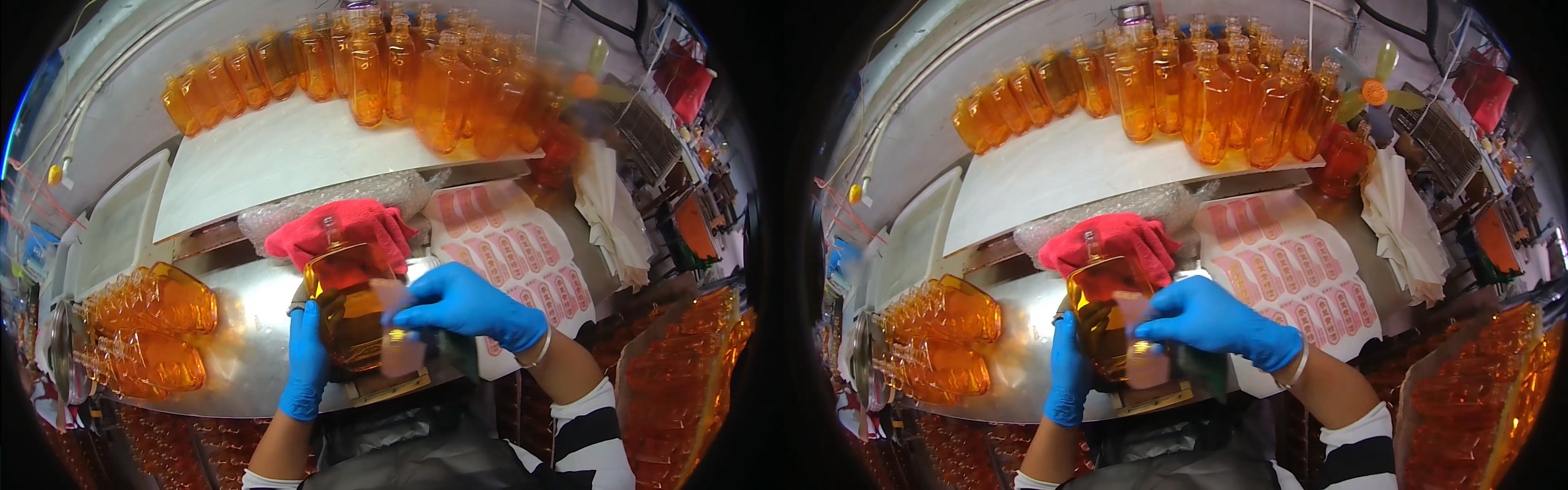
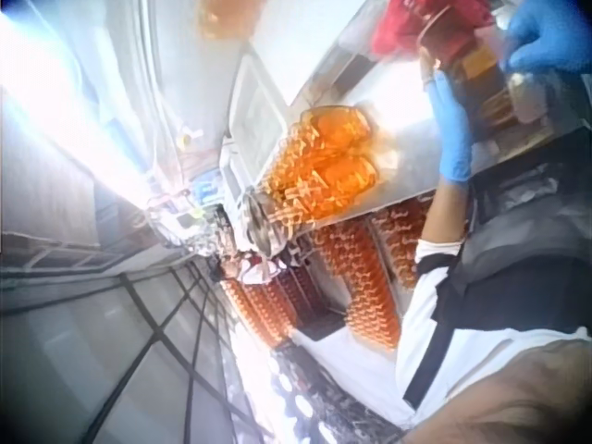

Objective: The person applies adhesive labels to amber-colored plastic bottles filled with liquid. They pick each bottle from a tray, place it on a stand, apply a label from a sheet, smooth it, and return the bottle to the tray. The process repeats for multiple bottles.

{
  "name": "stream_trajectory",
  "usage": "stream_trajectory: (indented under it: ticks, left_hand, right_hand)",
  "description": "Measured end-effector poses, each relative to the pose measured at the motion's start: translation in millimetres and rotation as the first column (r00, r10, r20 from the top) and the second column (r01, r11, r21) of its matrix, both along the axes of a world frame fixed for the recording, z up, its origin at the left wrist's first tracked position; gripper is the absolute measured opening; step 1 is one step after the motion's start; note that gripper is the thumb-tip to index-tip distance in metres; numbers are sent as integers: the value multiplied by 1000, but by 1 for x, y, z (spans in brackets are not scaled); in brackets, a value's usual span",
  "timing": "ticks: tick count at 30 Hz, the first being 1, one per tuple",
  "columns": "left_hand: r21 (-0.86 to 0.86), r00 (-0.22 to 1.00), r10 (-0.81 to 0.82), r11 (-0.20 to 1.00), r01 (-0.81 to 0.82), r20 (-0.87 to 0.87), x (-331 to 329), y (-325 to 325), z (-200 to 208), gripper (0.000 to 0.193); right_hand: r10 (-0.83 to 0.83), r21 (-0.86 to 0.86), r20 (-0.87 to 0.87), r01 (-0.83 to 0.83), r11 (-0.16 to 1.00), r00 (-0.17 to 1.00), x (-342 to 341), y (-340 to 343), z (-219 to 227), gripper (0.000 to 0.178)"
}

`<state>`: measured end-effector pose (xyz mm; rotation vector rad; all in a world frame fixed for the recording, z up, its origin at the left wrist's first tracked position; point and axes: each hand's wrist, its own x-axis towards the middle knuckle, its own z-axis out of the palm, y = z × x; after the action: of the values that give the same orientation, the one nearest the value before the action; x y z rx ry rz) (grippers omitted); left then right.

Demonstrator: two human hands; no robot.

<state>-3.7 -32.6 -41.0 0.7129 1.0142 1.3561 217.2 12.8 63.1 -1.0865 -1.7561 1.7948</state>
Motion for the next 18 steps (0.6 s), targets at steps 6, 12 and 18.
stream_trajectory:
  ticks: [6, 12, 18]
  left_hand:
    - [43, 893, -59, 995, 87, -447, 11, -15, 19, 90]
    - [197, 860, 99, 980, 2, -501, 21, -13, 13, 87]
    - [-50, 964, -30, 999, 17, -265, -1, 25, 35, 57]
  right_hand:
    - [-27, 459, 336, -138, 878, 942, -43, 26, -21, 22]
    - [-491, 710, 210, 214, 671, 846, -52, 41, -34, 37]
    - [-521, 168, 77, 504, 847, 850, -38, -27, -71, 43]
